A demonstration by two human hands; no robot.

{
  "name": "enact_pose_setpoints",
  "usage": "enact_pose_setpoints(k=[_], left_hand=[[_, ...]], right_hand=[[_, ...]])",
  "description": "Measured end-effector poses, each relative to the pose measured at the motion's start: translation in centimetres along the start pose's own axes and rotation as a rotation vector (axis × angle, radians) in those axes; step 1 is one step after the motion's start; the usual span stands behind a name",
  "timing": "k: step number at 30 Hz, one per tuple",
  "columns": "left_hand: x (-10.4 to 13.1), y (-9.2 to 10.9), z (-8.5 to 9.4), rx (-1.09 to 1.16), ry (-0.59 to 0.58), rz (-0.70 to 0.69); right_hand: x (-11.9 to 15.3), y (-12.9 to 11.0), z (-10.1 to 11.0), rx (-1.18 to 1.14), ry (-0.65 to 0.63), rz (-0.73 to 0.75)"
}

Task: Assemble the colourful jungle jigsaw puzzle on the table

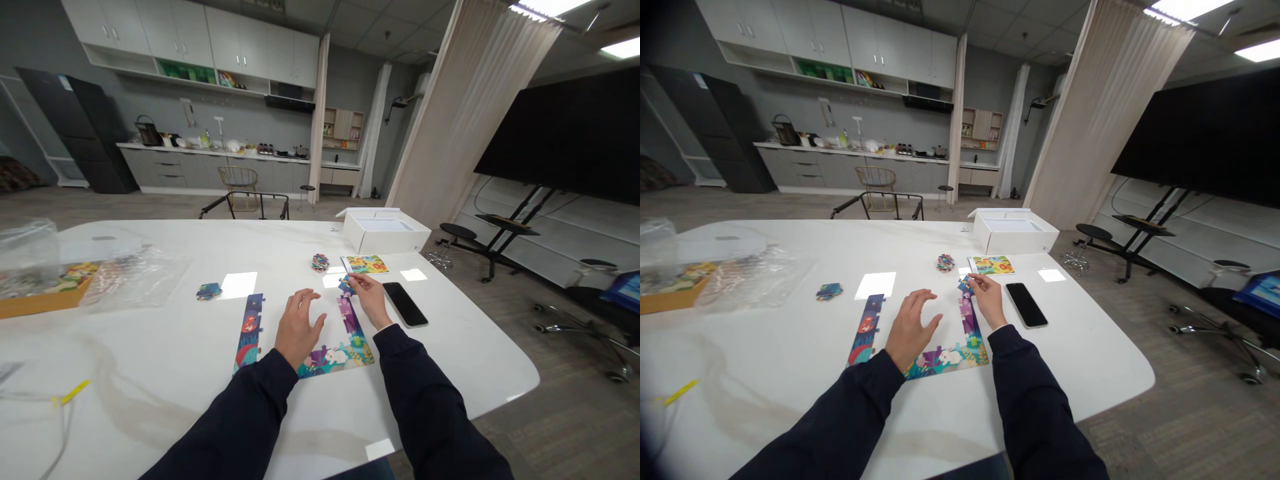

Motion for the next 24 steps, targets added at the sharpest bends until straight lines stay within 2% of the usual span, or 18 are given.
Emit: enact_pose_setpoints(k=[5,11,20,24], left_hand=[[0.1,0.0,-0.1,0.002,0.006,-0.013],[0.1,-0.1,-0.1,-0.002,0.003,-0.011],[0.1,0.1,0.0,0.006,0.009,-0.019],[0.0,0.1,0.1,0.007,0.001,-0.019]], right_hand=[[-0.1,0.4,0.4,-0.011,0.021,-0.018],[0.2,0.5,0.5,-0.199,0.057,-0.073],[0.4,0.7,-0.2,-0.254,0.022,-0.150],[0.5,0.3,-0.7,-0.187,-0.039,-0.148]])
Point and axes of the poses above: each hand's wrist, its own x-axis away from the middle knuckle, its own z-axis out of the back of the hand, y = z × x, the point moved 7 cm from there along -x, towards the middle knuckle, and after that the axes turned 15 degrees about -x, right-handed, at the moved point
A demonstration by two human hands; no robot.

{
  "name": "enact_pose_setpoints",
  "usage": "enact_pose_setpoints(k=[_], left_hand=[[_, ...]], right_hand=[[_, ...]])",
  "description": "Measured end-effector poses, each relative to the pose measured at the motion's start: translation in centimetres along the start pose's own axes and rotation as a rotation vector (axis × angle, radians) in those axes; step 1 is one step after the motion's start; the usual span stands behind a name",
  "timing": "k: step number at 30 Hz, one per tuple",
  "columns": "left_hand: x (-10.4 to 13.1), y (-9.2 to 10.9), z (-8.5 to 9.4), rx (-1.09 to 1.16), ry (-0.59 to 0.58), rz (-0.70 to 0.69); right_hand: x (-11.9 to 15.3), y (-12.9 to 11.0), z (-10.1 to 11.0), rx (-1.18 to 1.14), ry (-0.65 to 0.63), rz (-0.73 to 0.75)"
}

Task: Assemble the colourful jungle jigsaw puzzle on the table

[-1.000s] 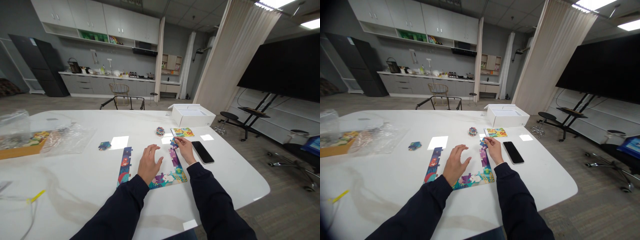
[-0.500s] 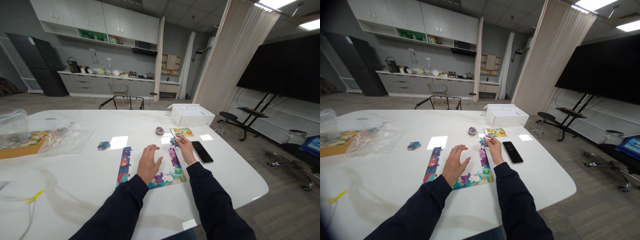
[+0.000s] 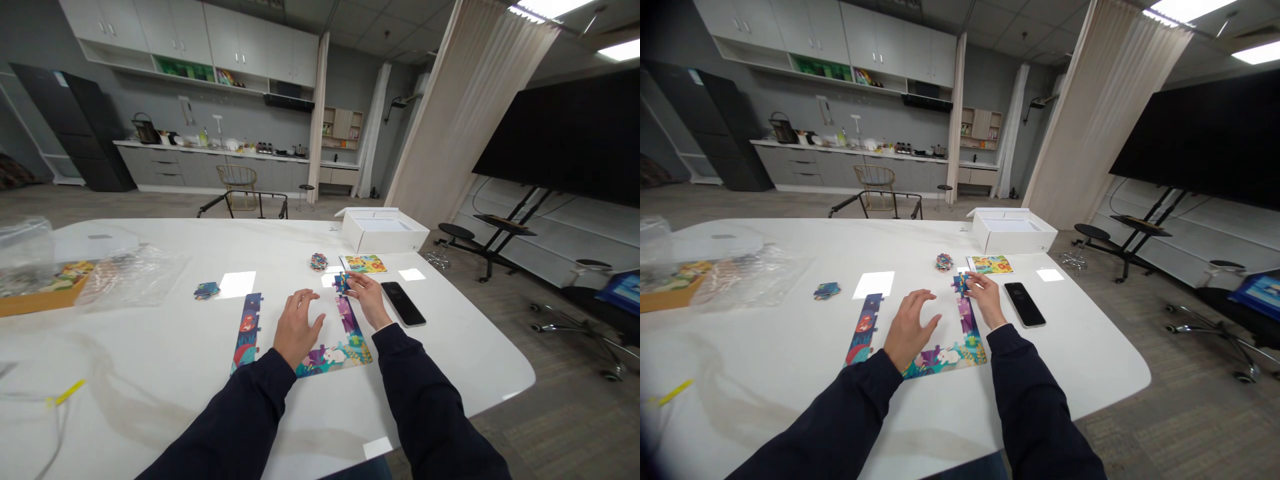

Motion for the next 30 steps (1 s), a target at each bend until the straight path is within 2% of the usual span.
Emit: enact_pose_setpoints(k=[3,6,10,13,15,17,19,25,28,30], left_hand=[[-0.8,0.4,-0.1,0.042,-0.044,-0.072],[-1.9,1.0,-0.8,0.081,-0.141,-0.186],[-3.2,0.6,-2.2,0.095,-0.204,-0.250],[-4.3,-0.7,-3.3,0.011,-0.174,-0.207],[-5.2,-2.2,-4.4,-0.068,-0.179,-0.113],[-6.2,-3.6,-5.8,-0.099,-0.227,-0.020],[-7.0,-4.5,-7.2,-0.088,-0.281,0.033],[-7.5,-5.5,-9.9,-0.103,-0.344,0.051],[-7.3,-5.9,-10.1,-0.086,-0.367,0.012],[-7.3,-6.6,-9.4,-0.064,-0.380,-0.023]], right_hand=[[0.5,-0.1,-1.5,0.104,-0.136,-0.019],[1.2,0.6,-3.1,0.100,-0.277,-0.098],[1.5,1.1,-3.7,0.069,-0.325,-0.126],[0.5,1.1,-2.1,0.120,-0.223,-0.033],[-0.3,0.9,0.2,0.261,-0.055,0.078],[-0.8,0.9,2.5,0.425,0.107,0.162],[-1.1,1.2,4.0,0.519,0.186,0.193],[-1.4,2.3,5.2,0.541,0.193,0.188],[-1.5,2.4,5.2,0.545,0.197,0.192],[-1.5,2.5,5.4,0.547,0.205,0.196]])
Point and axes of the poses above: each hand's wrist, its own x-axis away from the middle knuckle, its own z-axis out of the back of the hand, y = z × x, the point moved 7 cm from there along -x, towards the middle knuckle, and after that the axes turned 15 degrees about -x, right-handed, at the moved point
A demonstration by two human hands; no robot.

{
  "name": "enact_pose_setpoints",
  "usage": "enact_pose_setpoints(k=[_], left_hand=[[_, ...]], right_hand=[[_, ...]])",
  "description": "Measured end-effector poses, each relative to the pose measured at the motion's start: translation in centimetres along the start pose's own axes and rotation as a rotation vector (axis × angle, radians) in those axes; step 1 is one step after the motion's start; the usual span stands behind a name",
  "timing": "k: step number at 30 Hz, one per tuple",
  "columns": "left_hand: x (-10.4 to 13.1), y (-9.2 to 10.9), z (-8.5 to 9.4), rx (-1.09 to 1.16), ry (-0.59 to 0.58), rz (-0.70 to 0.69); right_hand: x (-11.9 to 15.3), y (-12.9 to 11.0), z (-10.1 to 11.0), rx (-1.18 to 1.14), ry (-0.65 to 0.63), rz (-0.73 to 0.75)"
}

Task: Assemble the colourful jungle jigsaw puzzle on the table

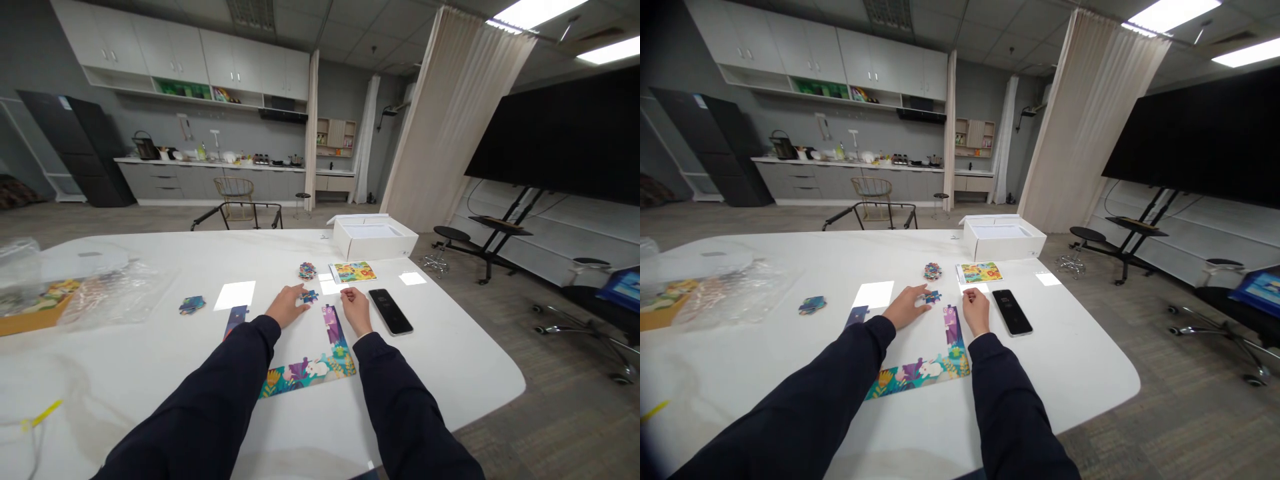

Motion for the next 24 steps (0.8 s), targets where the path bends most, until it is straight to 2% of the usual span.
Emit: enact_pose_setpoints(k=[3,5,9,11,13,15,18,24], left_hand=[[1.3,-2.8,2.7,0.005,0.020,-0.025],[3.4,-6.3,5.7,-0.040,0.094,0.006],[10.7,-15.7,12.8,-0.230,0.430,0.226],[14.5,-19.7,15.0,-0.310,0.548,0.360],[16.9,-22.4,15.6,-0.320,0.567,0.469],[17.5,-23.7,15.1,-0.317,0.513,0.519],[16.3,-23.6,13.8,-0.299,0.417,0.542],[14.6,-22.9,13.1,-0.291,0.404,0.582]], right_hand=[[0.0,0.1,0.1,-0.003,0.005,-0.002],[0.0,0.1,0.1,-0.011,-0.003,-0.006],[0.1,0.1,0.1,-0.032,-0.021,-0.019],[0.1,0.3,0.2,-0.040,-0.035,-0.031],[-0.1,0.6,0.2,0.007,-0.059,-0.025],[-0.3,0.9,0.4,0.035,-0.067,-0.011],[-0.6,1.5,0.5,0.048,-0.095,-0.002],[-1.4,2.8,1.2,0.065,-0.107,-0.004]])
Point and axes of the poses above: each hand's wrist, its own x-axis away from the middle knuckle, its own z-axis out of the back of the hand, y = z × x, the point moved 7 cm from there along -x, towards the middle knuckle, and after that the axes turned 15 degrees about -x, right-handed, at the moved point
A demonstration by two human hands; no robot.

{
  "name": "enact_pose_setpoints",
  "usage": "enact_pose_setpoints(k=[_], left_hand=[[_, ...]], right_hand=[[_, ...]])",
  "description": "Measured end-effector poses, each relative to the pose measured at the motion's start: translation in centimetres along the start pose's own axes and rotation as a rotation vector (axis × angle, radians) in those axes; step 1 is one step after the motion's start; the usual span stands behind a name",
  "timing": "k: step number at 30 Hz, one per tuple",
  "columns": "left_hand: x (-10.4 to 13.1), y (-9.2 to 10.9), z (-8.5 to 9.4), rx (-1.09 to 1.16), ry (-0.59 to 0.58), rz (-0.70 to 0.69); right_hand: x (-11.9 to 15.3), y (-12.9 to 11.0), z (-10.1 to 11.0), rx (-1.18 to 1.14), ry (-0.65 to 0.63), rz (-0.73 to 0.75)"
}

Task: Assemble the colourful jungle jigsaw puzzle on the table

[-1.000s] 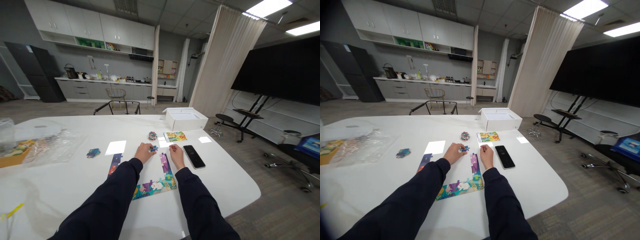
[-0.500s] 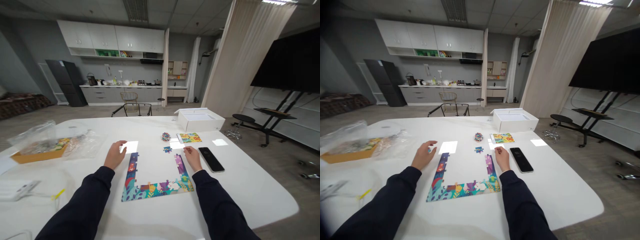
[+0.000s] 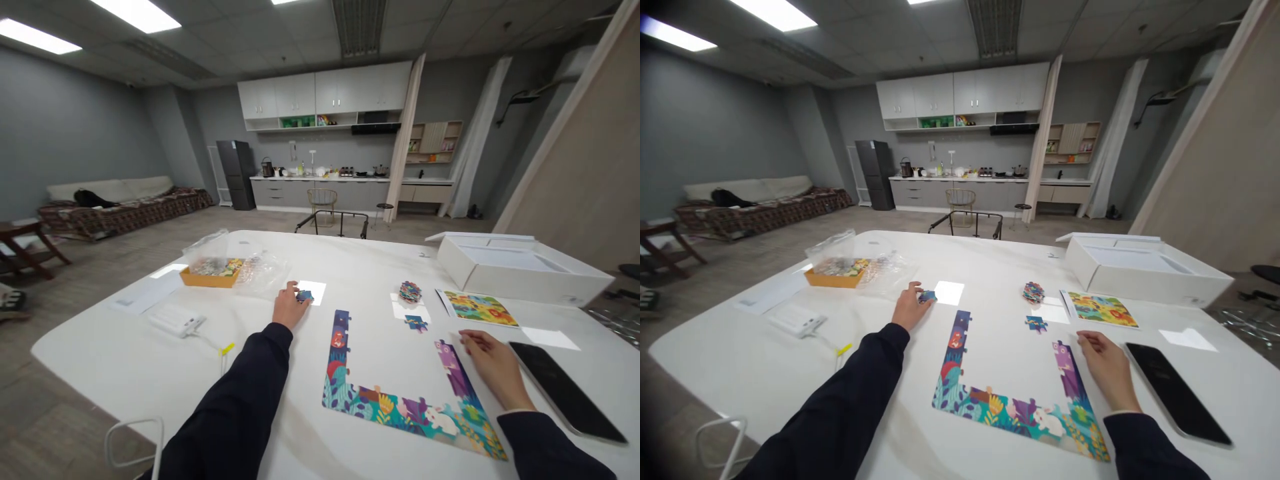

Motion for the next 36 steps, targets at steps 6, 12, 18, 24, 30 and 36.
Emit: enact_pose_setpoints(k=[6,12,18,24,30,36], left_hand=[[0.6,2.3,2.7,0.098,0.156,-0.181],[4.6,12.6,3.4,0.280,-0.120,-0.501],[7.7,28.0,2.1,0.499,-0.413,-0.731],[8.3,35.7,-0.1,0.670,-0.426,-0.827],[7.4,34.6,-2.4,0.796,-0.267,-0.441],[8.2,35.8,-2.1,0.698,-0.223,-0.546]], right_hand=[[-0.2,-0.2,-0.3,0.003,-0.010,0.017],[0.5,-1.8,-1.4,0.020,0.009,0.017],[1.6,-5.0,-2.6,-0.111,-0.062,0.021],[2.2,-7.3,-3.8,-0.581,-0.182,-0.089],[1.7,-5.8,-3.3,-0.716,-0.033,-0.173],[1.9,-5.1,-3.6,-0.804,-0.017,-0.237]])
Point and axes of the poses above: each hand's wrist, its own x-axis away from the middle knuckle, its own z-axis out of the back of the hand, y = z × x, the point moved 7 cm from there along -x, towards the middle knuckle, and after that the axes turned 15 degrees about -x, right-handed, at the moved point
